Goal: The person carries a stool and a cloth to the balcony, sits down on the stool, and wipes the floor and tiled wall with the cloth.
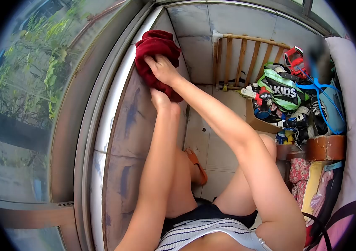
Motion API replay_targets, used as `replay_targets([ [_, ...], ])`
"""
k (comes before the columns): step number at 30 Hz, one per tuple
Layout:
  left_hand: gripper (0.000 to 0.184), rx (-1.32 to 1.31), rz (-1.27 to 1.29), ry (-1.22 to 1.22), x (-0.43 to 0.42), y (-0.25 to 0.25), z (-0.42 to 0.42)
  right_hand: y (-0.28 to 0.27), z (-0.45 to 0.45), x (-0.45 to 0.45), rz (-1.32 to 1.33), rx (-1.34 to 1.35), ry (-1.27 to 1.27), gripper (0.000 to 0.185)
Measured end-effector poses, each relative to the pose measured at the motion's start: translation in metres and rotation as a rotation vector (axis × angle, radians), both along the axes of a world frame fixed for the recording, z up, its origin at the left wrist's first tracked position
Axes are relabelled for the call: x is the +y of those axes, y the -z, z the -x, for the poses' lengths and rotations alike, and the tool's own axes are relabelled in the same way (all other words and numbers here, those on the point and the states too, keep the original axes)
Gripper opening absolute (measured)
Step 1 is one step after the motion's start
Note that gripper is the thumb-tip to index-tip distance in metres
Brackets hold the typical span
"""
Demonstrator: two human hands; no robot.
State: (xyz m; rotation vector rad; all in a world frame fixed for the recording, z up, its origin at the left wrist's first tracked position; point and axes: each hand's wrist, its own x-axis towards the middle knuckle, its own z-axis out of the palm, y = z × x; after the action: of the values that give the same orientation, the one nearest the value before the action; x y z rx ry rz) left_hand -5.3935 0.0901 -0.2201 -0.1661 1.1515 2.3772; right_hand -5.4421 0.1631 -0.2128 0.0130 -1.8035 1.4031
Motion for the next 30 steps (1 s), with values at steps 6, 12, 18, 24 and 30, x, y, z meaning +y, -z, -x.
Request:
replay_targets([
  [6, 0.061, -0.081, -0.001, 0.096, 0.007, 0.024, 0.014, 0.086, 0.058, 0.038, 0.161, -0.162, 0.071, 0.048],
  [12, 0.068, -0.145, 0.241, 0.116, 0.014, 0.024, 0.022, 0.182, 0.092, 0.035, 0.073, -0.302, 0.309, 0.049],
  [18, 0.069, 0.054, 0.189, 0.111, 0.005, 0.006, 0.001, 0.038, 0.075, 0.048, 0.071, 0.005, 0.207, 0.04],
  [24, 0.067, -0.016, 0.188, 0.118, 0.014, 0.005, 0.008, 0.087, 0.138, 0.104, 0.024, 0.167, 0.356, 0.035],
  [30, 0.063, 0.043, 0.251, 0.116, 0.019, 0.011, 0.019, 0.219, 0.107, 0.06, 0.025, -0.581, 0.401, 0.045],
])
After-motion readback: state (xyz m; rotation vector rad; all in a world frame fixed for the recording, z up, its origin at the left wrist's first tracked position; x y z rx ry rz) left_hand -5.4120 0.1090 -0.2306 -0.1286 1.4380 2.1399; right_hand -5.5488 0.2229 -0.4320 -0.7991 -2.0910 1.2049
